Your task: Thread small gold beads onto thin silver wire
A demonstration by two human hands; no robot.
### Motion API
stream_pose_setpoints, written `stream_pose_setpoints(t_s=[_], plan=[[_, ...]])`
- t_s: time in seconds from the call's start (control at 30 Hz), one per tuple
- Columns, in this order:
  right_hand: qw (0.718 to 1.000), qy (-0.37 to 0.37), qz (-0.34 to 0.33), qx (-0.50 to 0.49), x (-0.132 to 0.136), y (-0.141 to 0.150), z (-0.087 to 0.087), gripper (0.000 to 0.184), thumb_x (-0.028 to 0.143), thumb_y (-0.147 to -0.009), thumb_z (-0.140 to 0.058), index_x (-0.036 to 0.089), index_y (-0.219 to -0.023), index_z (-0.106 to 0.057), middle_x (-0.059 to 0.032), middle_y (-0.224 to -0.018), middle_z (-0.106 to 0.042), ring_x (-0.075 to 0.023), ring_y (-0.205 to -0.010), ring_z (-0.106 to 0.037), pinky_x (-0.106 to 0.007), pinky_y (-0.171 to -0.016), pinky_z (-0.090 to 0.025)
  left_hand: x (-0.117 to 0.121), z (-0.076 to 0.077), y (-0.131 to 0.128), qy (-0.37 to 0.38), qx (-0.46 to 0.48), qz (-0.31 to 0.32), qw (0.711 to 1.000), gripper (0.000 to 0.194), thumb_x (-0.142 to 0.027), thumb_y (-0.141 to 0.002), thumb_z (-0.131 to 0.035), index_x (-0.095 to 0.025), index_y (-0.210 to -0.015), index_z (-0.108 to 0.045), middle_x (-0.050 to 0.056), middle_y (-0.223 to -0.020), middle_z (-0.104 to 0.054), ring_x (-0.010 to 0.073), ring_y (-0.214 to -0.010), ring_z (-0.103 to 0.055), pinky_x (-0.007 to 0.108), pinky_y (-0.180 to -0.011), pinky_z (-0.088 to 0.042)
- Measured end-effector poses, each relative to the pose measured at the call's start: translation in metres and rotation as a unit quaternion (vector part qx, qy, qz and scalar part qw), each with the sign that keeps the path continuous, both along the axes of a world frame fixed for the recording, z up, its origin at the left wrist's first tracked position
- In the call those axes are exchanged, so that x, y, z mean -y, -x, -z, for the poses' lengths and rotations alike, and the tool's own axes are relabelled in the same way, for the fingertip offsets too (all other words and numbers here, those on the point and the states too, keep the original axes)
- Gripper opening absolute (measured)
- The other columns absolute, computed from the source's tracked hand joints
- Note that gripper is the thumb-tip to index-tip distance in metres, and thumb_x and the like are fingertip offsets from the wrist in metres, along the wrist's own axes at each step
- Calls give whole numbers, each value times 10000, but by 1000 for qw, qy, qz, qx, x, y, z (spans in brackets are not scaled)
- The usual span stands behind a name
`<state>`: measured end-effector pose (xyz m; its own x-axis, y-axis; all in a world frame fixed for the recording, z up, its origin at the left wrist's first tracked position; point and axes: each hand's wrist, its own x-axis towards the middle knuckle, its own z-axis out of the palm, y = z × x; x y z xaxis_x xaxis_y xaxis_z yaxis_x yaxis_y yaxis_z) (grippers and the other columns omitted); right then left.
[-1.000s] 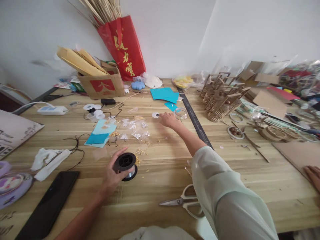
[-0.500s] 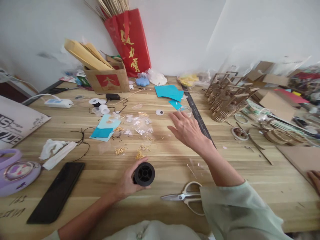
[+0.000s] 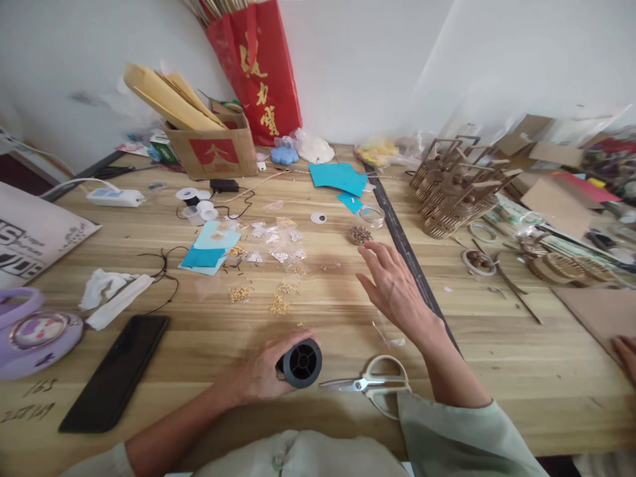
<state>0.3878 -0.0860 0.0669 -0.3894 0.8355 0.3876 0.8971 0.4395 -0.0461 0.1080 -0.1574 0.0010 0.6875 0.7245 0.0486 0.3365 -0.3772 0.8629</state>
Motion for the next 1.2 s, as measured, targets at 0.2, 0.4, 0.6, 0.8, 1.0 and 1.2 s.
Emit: stream_pose_setpoints(t_s=[0.2,0.4,0.6,0.8,1.0,1.2], plan=[[999,28,18,-39,-1,1,9,404,237,-886,-506,174,-1279,-439,-156,-1226,-501,-300,-1143,-493,-476,-928,-443,1,-6,0,13,13,-9,1000,686,-277,-706,-691,-242,-1346,-448,83,-1322,-548,245,-1217,-509,394,-1073,-369],[977,164,-114,-74,11,28,18,261,259,-904,-505,183,-1153,-509,-101,-1101,-559,-214,-999,-576,-333,-827,-484,-8,-9,11,39,149,-73,985,722,-254,-683,-739,-163,-1326,-424,147,-1203,-614,254,-1106,-587,371,-989,-444],[963,235,-55,120,16,43,32,121,189,-908,-473,149,-969,-569,-107,-970,-587,-205,-878,-592,-290,-735,-446,-15,-15,27,68,191,-82,976,754,-220,-661,-763,-200,-1326,-407,136,-1183,-627,267,-1077,-602,367,-937,-471],[946,224,-34,231,12,45,46,247,36,-895,-366,129,-1009,-565,-135,-1003,-602,-208,-881,-580,-280,-707,-415,-23,-28,42,48,253,-81,963,706,-326,-674,-754,-211,-1299,-445,123,-1119,-658,303,-1085,-590,417,-931,-455],[950,191,18,247,-32,32,49,300,53,-922,-271,99,-1075,-524,-176,-1049,-570,-201,-807,-583,-279,-631,-382,-31,-42,59,108,376,-91,916,747,-543,-677,-690,-171,-1285,-468,140,-985,-678,308,-974,-618,374,-778,-492],[968,108,98,204,-92,21,31,312,50,-914,-240,74,-1048,-521,-181,-1037,-554,-207,-788,-548,-282,-586,-309,-35,-51,73,139,429,-83,889,703,-553,-685,-667,-172,-1254,-507,113,-893,-672,257,-849,-628,352,-737,-495]])
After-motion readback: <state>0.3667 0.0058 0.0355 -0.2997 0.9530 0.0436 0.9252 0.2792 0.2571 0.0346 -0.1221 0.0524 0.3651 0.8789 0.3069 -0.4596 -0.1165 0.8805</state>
